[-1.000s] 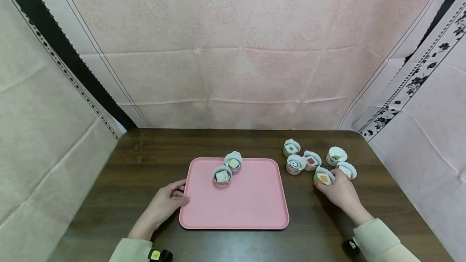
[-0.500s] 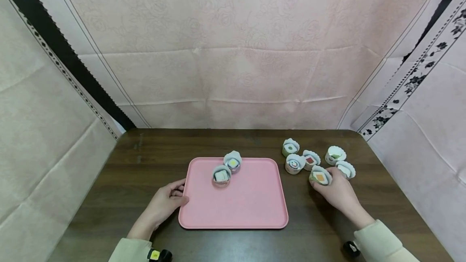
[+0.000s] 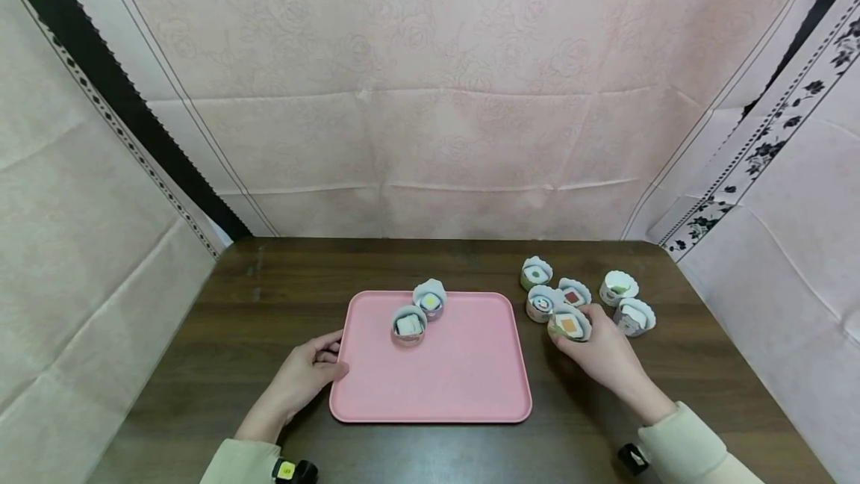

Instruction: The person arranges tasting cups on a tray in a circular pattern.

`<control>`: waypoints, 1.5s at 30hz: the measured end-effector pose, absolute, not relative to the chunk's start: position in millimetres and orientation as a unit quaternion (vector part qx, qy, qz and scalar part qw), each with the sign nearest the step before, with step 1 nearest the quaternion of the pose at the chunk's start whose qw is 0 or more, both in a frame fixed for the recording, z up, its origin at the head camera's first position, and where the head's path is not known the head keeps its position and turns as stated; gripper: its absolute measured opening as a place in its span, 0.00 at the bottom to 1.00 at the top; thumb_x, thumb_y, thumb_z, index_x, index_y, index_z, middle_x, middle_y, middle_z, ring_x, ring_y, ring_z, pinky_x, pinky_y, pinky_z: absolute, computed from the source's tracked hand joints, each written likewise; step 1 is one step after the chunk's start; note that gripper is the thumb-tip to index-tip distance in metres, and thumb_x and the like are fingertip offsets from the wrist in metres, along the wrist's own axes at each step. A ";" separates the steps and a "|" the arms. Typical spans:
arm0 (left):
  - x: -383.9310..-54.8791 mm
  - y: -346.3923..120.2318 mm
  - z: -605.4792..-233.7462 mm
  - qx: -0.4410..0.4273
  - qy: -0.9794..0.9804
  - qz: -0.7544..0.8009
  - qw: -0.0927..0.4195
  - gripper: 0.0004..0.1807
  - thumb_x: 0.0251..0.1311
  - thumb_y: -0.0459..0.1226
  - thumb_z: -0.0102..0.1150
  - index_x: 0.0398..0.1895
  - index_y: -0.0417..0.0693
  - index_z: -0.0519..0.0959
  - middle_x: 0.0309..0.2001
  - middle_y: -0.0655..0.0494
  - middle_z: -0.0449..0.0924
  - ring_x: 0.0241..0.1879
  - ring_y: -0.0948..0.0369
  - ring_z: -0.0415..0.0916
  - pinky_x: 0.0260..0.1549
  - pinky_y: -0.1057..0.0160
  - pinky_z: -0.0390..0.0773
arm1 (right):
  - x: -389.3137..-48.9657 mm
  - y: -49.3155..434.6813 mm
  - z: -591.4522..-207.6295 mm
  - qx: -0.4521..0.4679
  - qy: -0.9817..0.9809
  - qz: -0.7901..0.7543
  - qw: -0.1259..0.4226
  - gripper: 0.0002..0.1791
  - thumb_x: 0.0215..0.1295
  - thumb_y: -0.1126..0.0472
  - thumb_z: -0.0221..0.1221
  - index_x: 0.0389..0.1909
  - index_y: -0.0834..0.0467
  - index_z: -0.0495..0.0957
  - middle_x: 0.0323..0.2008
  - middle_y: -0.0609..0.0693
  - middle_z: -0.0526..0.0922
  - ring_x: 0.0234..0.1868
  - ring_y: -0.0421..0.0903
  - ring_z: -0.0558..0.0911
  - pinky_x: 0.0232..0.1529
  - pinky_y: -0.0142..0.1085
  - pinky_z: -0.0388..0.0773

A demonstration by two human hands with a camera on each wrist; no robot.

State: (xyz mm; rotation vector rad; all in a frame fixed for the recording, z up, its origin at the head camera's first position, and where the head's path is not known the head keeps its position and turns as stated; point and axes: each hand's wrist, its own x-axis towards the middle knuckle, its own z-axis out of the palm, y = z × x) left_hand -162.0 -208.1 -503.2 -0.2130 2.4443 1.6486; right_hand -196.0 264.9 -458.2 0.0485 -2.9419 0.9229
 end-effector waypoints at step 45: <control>-161.0 -207.9 -504.3 -0.060 0.819 0.566 0.079 0.32 0.54 0.29 0.67 0.64 0.42 0.72 0.46 0.47 0.74 0.40 0.56 0.75 0.35 0.62 0.79 | -187.9 133.8 -476.4 0.179 -0.914 0.363 -0.035 0.23 0.51 0.53 0.72 0.42 0.57 0.71 0.34 0.46 0.76 0.35 0.40 0.76 0.39 0.36 0.76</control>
